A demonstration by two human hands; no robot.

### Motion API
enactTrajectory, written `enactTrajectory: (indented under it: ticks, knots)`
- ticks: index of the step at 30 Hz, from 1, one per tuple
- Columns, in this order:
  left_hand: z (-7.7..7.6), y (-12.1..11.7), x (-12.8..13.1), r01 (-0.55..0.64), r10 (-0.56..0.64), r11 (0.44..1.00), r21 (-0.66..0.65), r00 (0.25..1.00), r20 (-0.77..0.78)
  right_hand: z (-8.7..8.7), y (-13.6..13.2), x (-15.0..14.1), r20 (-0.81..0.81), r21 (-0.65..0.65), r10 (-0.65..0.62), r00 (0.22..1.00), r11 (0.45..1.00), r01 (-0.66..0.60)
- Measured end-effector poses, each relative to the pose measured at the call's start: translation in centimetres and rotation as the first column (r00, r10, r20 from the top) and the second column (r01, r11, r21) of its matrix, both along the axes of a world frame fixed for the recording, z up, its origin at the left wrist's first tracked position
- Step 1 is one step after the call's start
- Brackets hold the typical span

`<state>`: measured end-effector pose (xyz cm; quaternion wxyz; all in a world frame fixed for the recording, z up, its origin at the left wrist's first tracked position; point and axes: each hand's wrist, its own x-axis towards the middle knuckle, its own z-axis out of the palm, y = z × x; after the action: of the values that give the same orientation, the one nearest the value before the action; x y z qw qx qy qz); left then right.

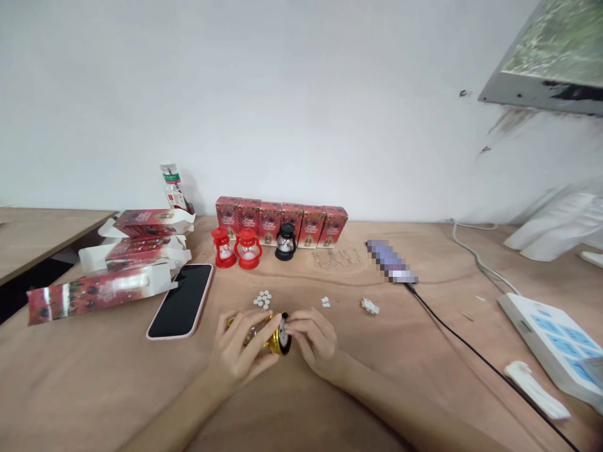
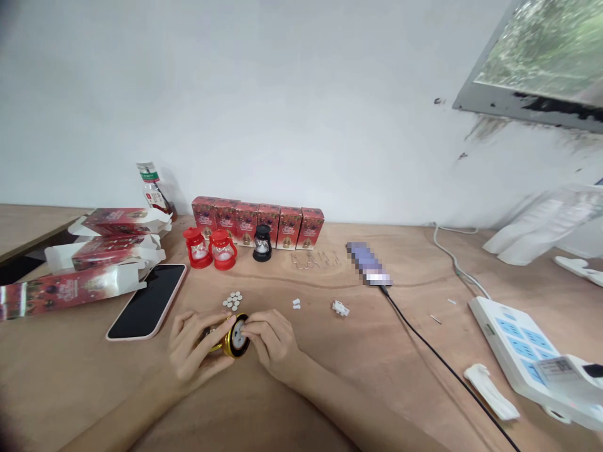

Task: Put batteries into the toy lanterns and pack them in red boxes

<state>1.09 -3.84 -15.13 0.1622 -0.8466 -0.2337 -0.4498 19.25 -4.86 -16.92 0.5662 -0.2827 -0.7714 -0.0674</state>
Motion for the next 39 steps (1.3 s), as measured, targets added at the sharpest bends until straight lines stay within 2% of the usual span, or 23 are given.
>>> enactTrajectory:
  ticks: [5, 8, 12, 14, 15, 16, 17, 18, 19, 22, 24, 28, 33, 36, 39]
  knots:
    - [-0.3, 0.3, -0.1, -0.029, 0.032, 0.999, -0.042, 0.998, 0.060, 0.1, 0.0, 0.1, 0.085, 0.020, -0.006, 0.996, 1.000, 0.005]
    - [-0.5, 0.6, -0.1, -0.060, 0.061, 0.998, -0.017, 0.991, 0.118, 0.4, -0.5, -0.1, 0.162, 0.029, -0.031, 0.986, 0.999, 0.027]
    - [-0.4, 0.7, -0.5, -0.078, 0.078, 0.997, -0.006, 0.993, 0.094, 0.7, -0.2, 0.5, 0.239, 0.106, -0.074, 0.968, 0.993, 0.050]
    - [-0.3, 0.8, -0.6, -0.073, 0.073, 0.997, -0.008, 0.994, 0.084, 1.4, 1.1, 2.3, 0.232, 0.132, -0.169, 0.958, 0.981, 0.141]
    - [-0.4, 0.8, -0.7, -0.068, 0.069, 0.998, -0.010, 0.994, 0.088, 1.9, 2.1, 3.7, 0.213, 0.100, -0.261, 0.942, 0.964, 0.245]
    - [-0.5, 0.8, -0.7, -0.066, 0.068, 0.998, -0.017, 0.993, 0.096, 2.5, 3.3, 5.3, 0.175, -0.007, -0.396, 0.901, 0.915, 0.403]
    - [-0.7, 0.9, -0.8, -0.069, 0.072, 0.997, -0.031, 0.992, 0.104, 3.2, 4.6, 7.2, 0.177, -0.176, -0.557, 0.811, 0.793, 0.583]
    - [-0.9, 1.0, -0.8, -0.076, 0.081, 0.996, -0.049, 0.990, 0.113, 3.9, 5.9, 9.1, 0.277, -0.353, -0.643, 0.714, 0.623, 0.698]
    - [-1.1, 1.1, -0.9, -0.084, 0.092, 0.994, -0.069, 0.988, 0.124, 4.6, 7.2, 10.9, 0.318, -0.411, -0.671, 0.670, 0.539, 0.735]
    - [-1.8, 1.4, -1.2, -0.066, 0.076, 0.995, -0.079, 0.990, 0.121, 5.7, 10.1, 15.0, 0.430, -0.496, -0.671, 0.605, 0.384, 0.779]
    - [-2.1, 1.5, -1.5, -0.043, 0.048, 0.998, -0.048, 0.993, 0.108, 5.5, 11.1, 16.1, 0.500, -0.528, -0.641, 0.582, 0.307, 0.792]
    - [-1.9, 1.5, -1.6, -0.037, 0.037, 0.999, 0.000, 0.996, 0.085, 4.3, 11.7, 15.6, 0.587, -0.548, -0.578, 0.567, 0.231, 0.804]
    - [-1.6, 1.4, -1.3, -0.045, 0.044, 0.999, 0.017, 0.996, 0.081, 3.5, 12.4, 14.6, 0.635, -0.555, -0.558, 0.534, 0.151, 0.818]
    - [-1.8, 1.3, -1.1, -0.042, 0.042, 0.999, 0.005, 0.994, 0.103, 3.0, 13.0, 14.5, 0.630, -0.572, -0.556, 0.543, 0.141, 0.808]
    - [-1.8, 1.1, -1.0, -0.051, 0.054, 0.998, -0.022, 0.985, 0.161, 2.7, 13.3, 14.7, 0.600, -0.585, -0.577, 0.555, 0.157, 0.796]
